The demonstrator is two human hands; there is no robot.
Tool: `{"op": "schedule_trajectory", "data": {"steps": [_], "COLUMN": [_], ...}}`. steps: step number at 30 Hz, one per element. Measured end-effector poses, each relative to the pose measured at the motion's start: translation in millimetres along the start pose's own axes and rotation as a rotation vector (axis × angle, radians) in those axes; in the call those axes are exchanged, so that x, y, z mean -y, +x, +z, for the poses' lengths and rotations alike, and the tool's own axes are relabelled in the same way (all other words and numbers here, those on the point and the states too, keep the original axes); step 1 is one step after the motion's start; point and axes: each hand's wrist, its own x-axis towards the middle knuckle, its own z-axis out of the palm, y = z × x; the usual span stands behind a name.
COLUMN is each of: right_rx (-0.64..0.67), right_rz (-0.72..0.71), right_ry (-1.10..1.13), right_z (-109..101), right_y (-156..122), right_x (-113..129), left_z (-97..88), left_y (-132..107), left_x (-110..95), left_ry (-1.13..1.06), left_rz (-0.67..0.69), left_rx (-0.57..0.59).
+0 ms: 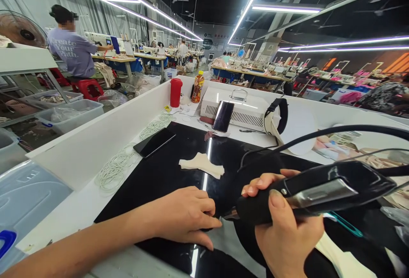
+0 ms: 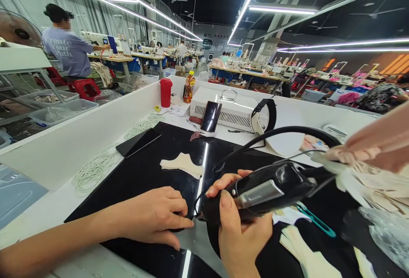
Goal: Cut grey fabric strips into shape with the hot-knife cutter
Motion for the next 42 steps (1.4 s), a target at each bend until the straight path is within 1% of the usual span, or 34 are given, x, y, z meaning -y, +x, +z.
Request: {"op": "schedule_trajectory", "data": {"steps": [5,10,16,22,24,27,29,31,35,37,39,42], "right_rx": [-0.013,-0.025,-0.044,-0.041,-0.028,0.004,0.018,0.021,0.033,0.044,0.063,0.101], "right_rz": [0.009,-0.020,-0.002,0.000,-0.001,-0.010,-0.023,-0.024,-0.013,-0.010,-0.013,-0.019], "right_ry": [-0.006,-0.005,-0.029,-0.047,-0.044,-0.042,-0.054,-0.067,-0.059,-0.042,-0.025,-0.014], "right_z": [0,-2,-10,-15,-15,-17,-18,-19,-17,-16,-15,-16], "right_y": [1,5,5,1,-1,-4,-6,-7,-10,-13,-17,-22], "right_x": [1,12,21,29,31,31,30,28,27,26,25,23], "left_z": [0.7,1.1,-3.9,-8.9,-7.5,-3.3,-0.9,0.6,1.2,0.1,-2.5,-7.2], "left_y": [-1,-1,-1,0,0,0,0,0,0,1,3,4], "left_x": [2,2,2,1,-2,-6,-7,-5,-1,-2,-8,-21], "left_ry": [-0.002,-0.004,0.004,0.084,0.111,0.112,0.091,0.046,-0.054,-0.090,-0.148,-0.275], "left_rz": [-0.009,-0.015,-0.026,-0.057,-0.077,-0.106,-0.116,-0.108,-0.061,-0.060,-0.091,-0.201], "left_rx": [0.012,-0.002,0.006,-0.096,-0.083,-0.014,0.009,0.004,-0.060,-0.093,-0.099,-0.061]}}
